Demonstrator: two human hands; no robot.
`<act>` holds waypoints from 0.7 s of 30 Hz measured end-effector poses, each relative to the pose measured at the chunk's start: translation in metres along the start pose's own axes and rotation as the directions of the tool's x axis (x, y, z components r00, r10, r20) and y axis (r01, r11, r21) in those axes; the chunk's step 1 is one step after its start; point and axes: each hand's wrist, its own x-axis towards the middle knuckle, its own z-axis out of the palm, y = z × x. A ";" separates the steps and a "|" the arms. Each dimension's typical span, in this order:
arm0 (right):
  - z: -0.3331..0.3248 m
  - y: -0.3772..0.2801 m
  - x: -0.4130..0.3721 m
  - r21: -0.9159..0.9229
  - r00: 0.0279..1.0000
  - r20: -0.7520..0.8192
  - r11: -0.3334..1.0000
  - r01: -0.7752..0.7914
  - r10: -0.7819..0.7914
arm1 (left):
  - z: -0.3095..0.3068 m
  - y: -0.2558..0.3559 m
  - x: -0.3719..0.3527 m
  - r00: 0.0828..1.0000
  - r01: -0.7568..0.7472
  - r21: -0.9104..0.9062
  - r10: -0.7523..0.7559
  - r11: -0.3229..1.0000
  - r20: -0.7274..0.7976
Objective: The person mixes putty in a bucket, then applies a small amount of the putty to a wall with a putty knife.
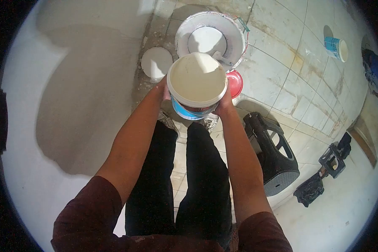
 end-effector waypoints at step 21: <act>-0.005 -0.003 0.008 -0.005 0.999 -0.009 0.999 -0.036 0.036 | -0.009 0.005 0.016 0.987 0.135 0.040 -0.130 0.990 -0.096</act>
